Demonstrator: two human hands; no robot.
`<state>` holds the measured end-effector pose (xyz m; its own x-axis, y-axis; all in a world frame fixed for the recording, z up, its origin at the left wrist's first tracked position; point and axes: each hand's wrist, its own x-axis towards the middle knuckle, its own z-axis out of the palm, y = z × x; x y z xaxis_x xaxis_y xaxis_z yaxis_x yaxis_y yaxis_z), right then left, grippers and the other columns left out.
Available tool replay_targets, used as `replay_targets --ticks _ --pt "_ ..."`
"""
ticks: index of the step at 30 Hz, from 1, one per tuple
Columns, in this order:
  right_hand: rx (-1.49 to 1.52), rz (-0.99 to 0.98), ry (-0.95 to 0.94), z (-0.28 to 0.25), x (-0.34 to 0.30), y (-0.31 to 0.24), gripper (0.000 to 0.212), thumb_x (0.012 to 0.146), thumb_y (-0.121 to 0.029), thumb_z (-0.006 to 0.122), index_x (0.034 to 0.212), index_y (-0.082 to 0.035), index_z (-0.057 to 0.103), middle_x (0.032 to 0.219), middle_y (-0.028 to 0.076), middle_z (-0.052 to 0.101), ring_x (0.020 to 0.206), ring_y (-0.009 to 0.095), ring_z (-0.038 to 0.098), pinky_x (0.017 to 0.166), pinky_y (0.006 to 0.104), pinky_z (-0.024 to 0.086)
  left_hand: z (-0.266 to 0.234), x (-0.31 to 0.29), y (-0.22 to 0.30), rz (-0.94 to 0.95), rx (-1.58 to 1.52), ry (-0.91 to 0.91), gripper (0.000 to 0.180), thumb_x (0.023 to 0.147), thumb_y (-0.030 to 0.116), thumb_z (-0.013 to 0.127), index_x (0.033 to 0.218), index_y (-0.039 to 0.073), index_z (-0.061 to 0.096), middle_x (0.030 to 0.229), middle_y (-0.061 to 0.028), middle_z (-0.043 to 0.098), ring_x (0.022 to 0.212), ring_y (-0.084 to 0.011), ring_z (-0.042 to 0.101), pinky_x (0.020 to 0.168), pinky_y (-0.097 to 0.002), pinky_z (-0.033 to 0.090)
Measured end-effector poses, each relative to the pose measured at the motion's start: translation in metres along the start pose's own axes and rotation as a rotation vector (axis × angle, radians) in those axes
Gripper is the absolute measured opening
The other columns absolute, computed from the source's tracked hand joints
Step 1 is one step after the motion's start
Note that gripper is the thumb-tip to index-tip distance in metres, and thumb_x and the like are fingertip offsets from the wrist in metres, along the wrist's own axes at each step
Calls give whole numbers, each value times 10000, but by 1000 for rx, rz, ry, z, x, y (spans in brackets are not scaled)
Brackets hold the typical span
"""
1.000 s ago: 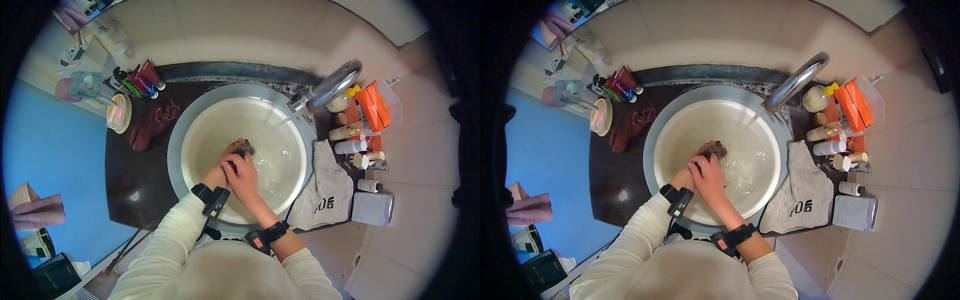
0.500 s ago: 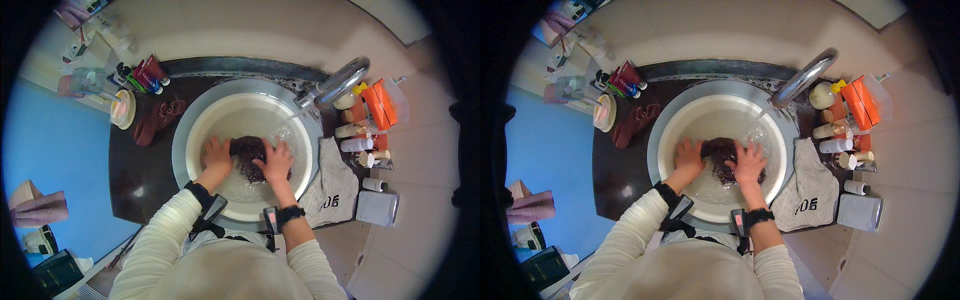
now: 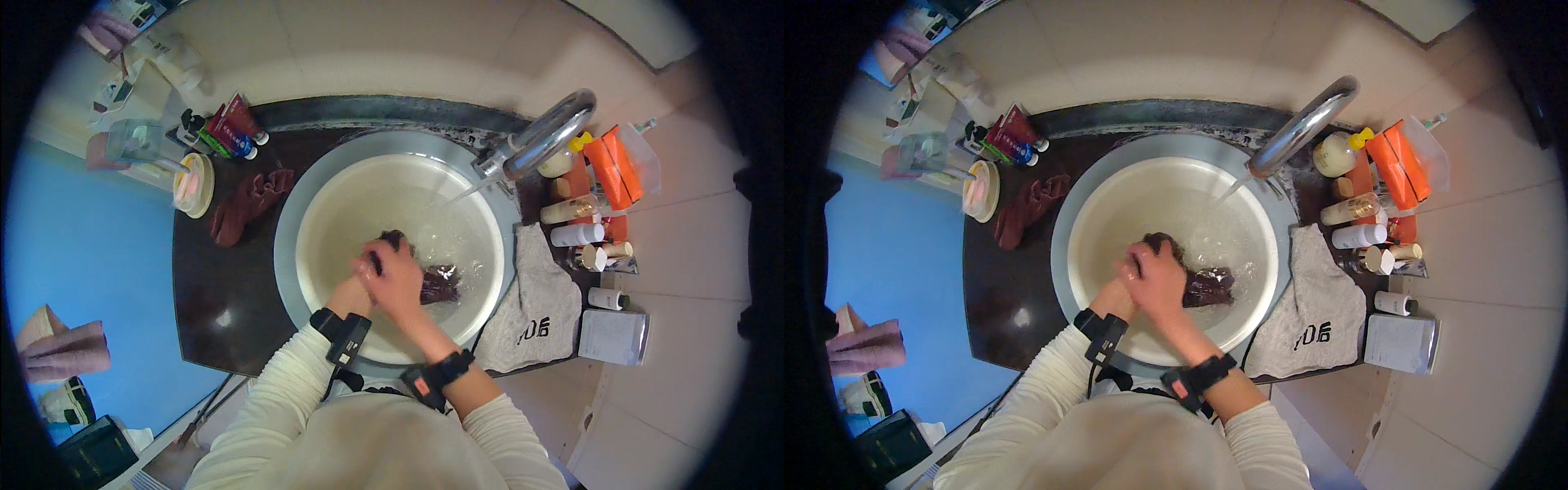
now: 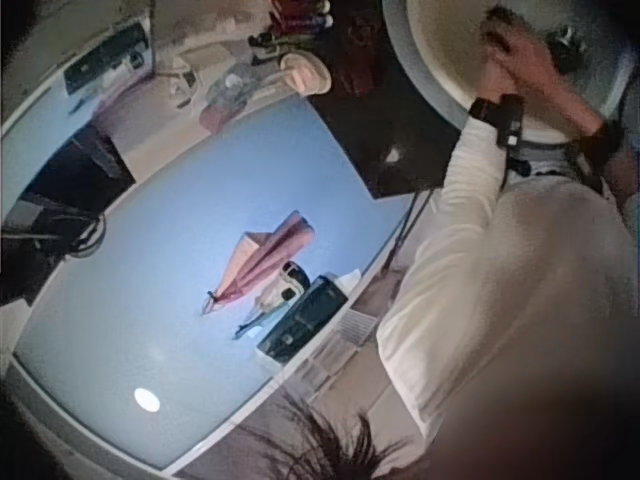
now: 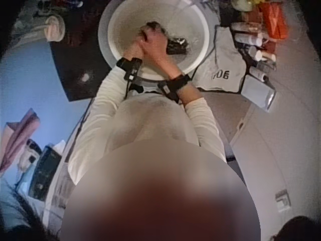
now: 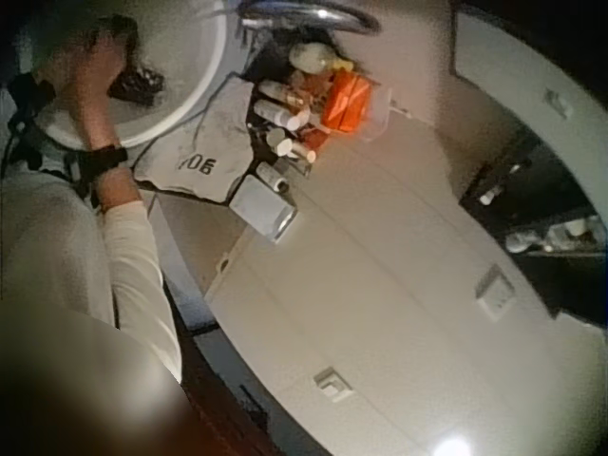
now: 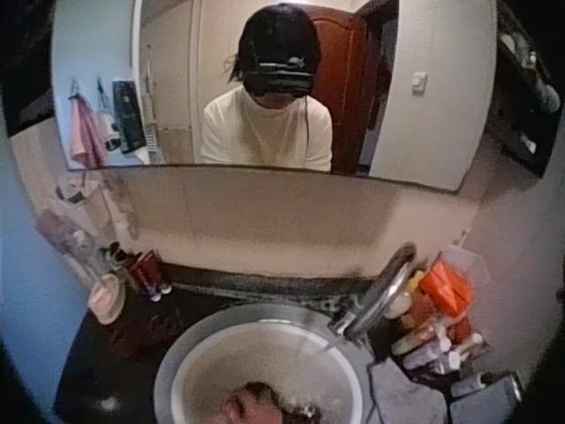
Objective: The person walks from a bedroom to a bathroom, turns on the tap, and repeatedly wets, wrings, and rinses a brown cloth in a sink basin. The cloth is handled by hand under running water and wrung out multiple times.
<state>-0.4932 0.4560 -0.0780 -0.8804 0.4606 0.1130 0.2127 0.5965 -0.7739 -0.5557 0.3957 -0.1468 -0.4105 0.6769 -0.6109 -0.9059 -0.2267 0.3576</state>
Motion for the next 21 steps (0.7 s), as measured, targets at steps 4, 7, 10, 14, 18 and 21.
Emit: replay_targets --ticks 4,7,10,14,18,21 --pt "-236 276 74 -17 24 62 222 860 -326 577 862 -107 614 847 150 604 780 361 593 648 461 481 13 -8 12 6 285 285 401 846 308 615 1187 122 515 1112 -124 556 1006 -263 535 844 -397 448" --pt "-409 226 324 -19 6 100 272 845 -352 599 918 -90 601 995 187 583 843 387 585 708 470 478 3 -8 26 257 764 427 476 812 302 659 1220 114 502 1166 -165 531 1065 -311 509 915 -424 422" --pt "-659 45 5 -5 -13 121 256 831 -311 623 964 -92 613 906 177 617 891 368 575 750 450 469 -11 0 28 484 1603 582 514 753 296 707 1188 99 518 1190 -207 495 1118 -347 477 934 -443 400" --pt "-510 509 -94 4 -11 122 250 833 -264 617 988 -68 617 917 208 613 884 384 579 762 450 470 -21 18 21 207 1852 469 459 727 247 700 1122 70 545 1240 -209 472 1126 -342 474 931 -436 397" --pt "38 345 99 1 -13 69 222 849 -226 607 997 -62 616 910 192 603 856 361 594 746 416 469 -18 23 12 135 346 384 507 774 261 661 1221 93 488 1163 -134 541 1117 -297 491 952 -455 398" --pt "187 92 32 0 -26 15 174 828 -176 625 965 -68 623 888 165 553 824 329 555 727 378 452 -9 16 6 92 46 229 447 843 280 584 1224 78 465 1206 -111 517 1107 -280 488 949 -454 407"
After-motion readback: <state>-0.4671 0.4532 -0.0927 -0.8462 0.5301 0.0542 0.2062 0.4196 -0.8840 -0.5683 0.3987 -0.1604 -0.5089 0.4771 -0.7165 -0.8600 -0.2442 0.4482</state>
